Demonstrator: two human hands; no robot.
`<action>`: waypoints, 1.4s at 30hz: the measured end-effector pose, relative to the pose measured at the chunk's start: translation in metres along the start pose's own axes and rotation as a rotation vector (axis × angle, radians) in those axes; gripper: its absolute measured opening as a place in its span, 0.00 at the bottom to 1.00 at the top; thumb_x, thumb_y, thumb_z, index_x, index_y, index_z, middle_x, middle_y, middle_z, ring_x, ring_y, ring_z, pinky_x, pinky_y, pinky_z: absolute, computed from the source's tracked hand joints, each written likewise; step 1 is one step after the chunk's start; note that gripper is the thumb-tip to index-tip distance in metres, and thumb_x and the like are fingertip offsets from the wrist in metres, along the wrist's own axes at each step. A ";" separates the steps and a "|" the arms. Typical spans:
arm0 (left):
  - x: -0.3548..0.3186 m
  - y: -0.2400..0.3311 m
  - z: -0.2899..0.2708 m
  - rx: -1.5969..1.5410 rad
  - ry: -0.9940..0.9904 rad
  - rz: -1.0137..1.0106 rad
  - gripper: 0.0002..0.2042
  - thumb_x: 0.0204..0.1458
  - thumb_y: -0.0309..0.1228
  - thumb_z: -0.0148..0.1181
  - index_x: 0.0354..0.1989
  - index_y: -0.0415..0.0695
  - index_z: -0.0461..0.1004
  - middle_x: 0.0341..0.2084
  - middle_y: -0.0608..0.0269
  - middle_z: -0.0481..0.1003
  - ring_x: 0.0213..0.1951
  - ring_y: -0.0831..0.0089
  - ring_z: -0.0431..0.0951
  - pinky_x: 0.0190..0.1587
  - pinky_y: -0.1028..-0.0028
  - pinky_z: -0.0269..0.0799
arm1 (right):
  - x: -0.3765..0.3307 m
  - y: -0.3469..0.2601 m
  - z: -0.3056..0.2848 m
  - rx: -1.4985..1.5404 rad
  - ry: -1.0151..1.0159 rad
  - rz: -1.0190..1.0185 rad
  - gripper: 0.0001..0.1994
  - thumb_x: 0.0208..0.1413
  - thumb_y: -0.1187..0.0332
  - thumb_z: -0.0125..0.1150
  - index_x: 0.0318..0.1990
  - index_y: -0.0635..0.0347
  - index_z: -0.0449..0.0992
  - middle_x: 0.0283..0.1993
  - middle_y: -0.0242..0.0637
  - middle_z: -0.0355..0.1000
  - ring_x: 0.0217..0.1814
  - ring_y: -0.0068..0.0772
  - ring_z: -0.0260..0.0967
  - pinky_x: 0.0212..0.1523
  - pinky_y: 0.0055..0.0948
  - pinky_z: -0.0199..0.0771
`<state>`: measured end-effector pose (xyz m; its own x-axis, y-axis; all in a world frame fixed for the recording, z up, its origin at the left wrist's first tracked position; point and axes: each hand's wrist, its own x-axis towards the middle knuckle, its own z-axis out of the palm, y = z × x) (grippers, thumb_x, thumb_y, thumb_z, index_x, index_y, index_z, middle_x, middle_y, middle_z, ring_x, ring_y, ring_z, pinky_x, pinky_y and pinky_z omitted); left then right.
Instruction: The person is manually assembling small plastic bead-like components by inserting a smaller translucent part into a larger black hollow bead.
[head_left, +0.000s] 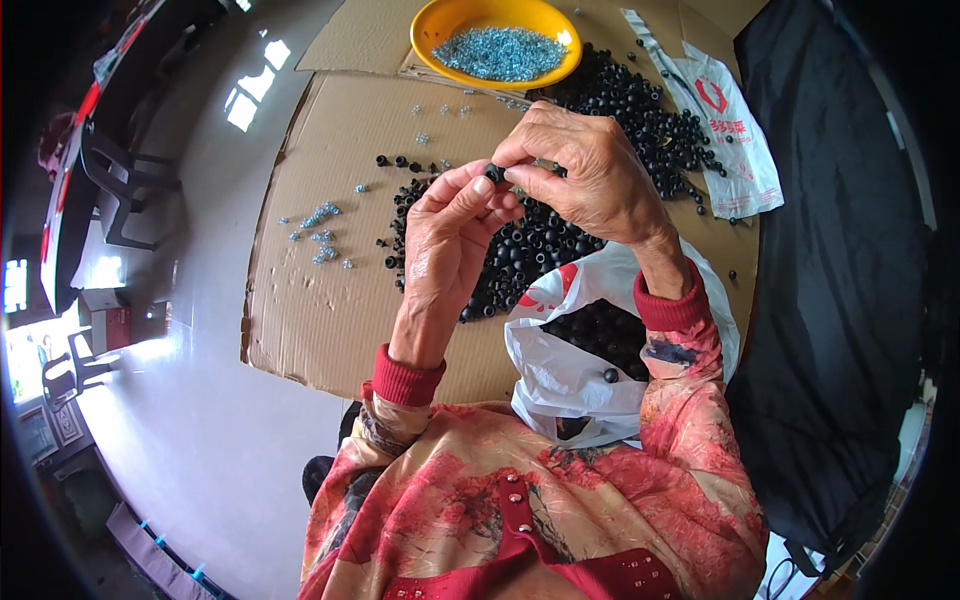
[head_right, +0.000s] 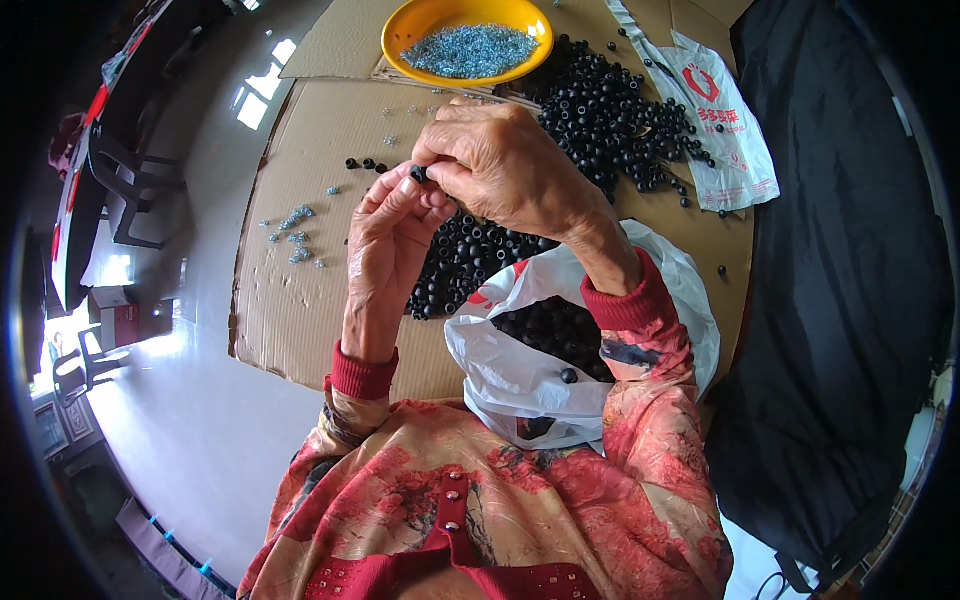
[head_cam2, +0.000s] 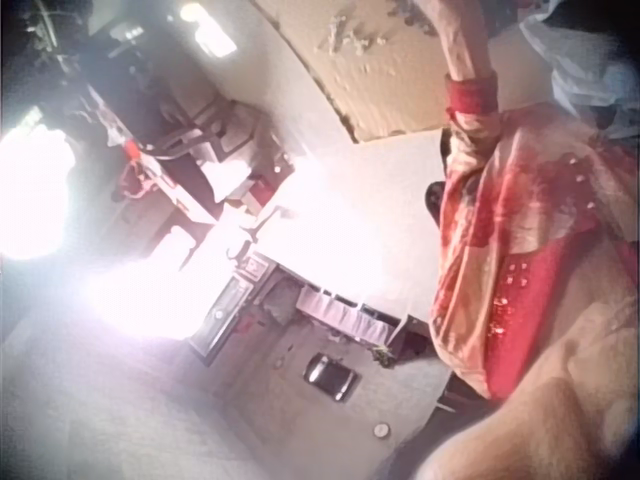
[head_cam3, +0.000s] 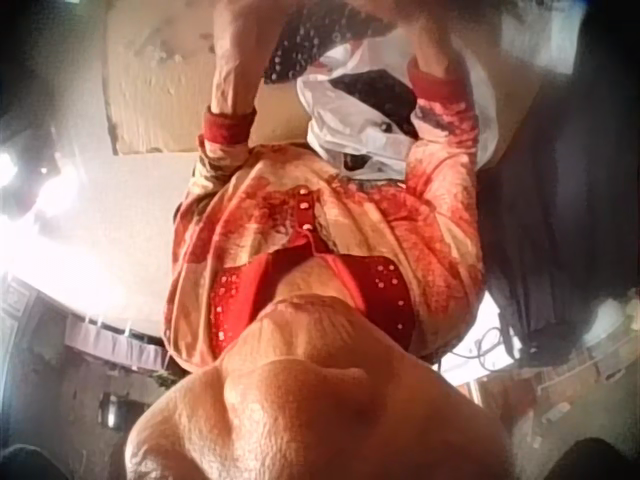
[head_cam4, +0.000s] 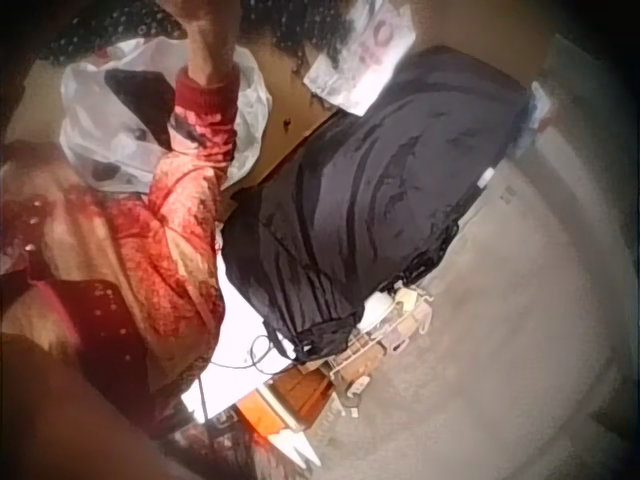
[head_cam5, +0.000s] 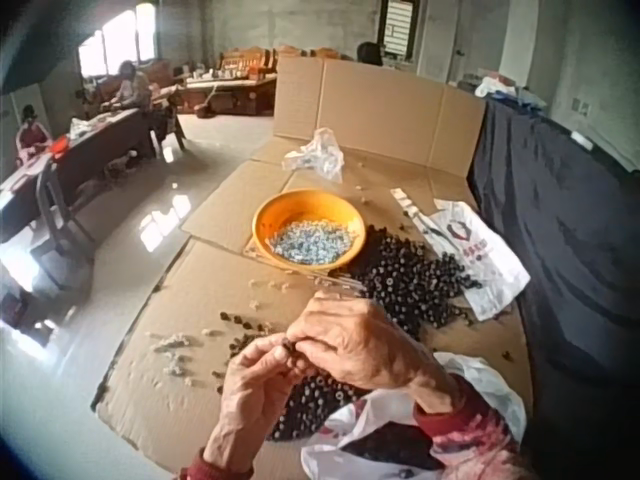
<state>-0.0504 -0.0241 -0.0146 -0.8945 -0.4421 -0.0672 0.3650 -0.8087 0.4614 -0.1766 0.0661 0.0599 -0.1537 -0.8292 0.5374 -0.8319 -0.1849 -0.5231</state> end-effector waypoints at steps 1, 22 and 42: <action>0.000 -0.001 0.001 -0.005 -0.011 0.002 0.08 0.52 0.22 0.52 0.40 0.34 0.71 0.30 0.54 0.75 0.31 0.68 0.77 0.38 0.68 0.76 | 0.000 0.000 0.000 -0.029 0.003 -0.029 0.02 0.42 0.77 0.58 0.26 0.64 0.74 0.24 0.38 0.69 0.27 0.36 0.69 0.30 0.30 0.69; -0.005 -0.005 0.010 -0.062 -0.017 -0.043 0.08 0.52 0.23 0.54 0.40 0.35 0.71 0.33 0.52 0.75 0.32 0.67 0.77 0.40 0.66 0.76 | -0.015 -0.002 -0.006 0.351 -0.001 0.403 0.05 0.48 0.77 0.60 0.33 0.65 0.76 0.29 0.30 0.72 0.32 0.16 0.68 0.34 0.15 0.68; -0.007 -0.006 0.012 -0.078 -0.091 -0.047 0.11 0.53 0.23 0.52 0.43 0.33 0.69 0.35 0.54 0.75 0.34 0.67 0.77 0.42 0.67 0.76 | -0.018 -0.007 -0.005 0.268 0.072 0.271 0.05 0.45 0.75 0.61 0.32 0.63 0.75 0.27 0.36 0.73 0.30 0.25 0.72 0.32 0.22 0.71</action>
<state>-0.0491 -0.0116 -0.0066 -0.9296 -0.3686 -0.0048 0.3378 -0.8569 0.3895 -0.1703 0.0846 0.0571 -0.3932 -0.8297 0.3962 -0.5891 -0.1035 -0.8014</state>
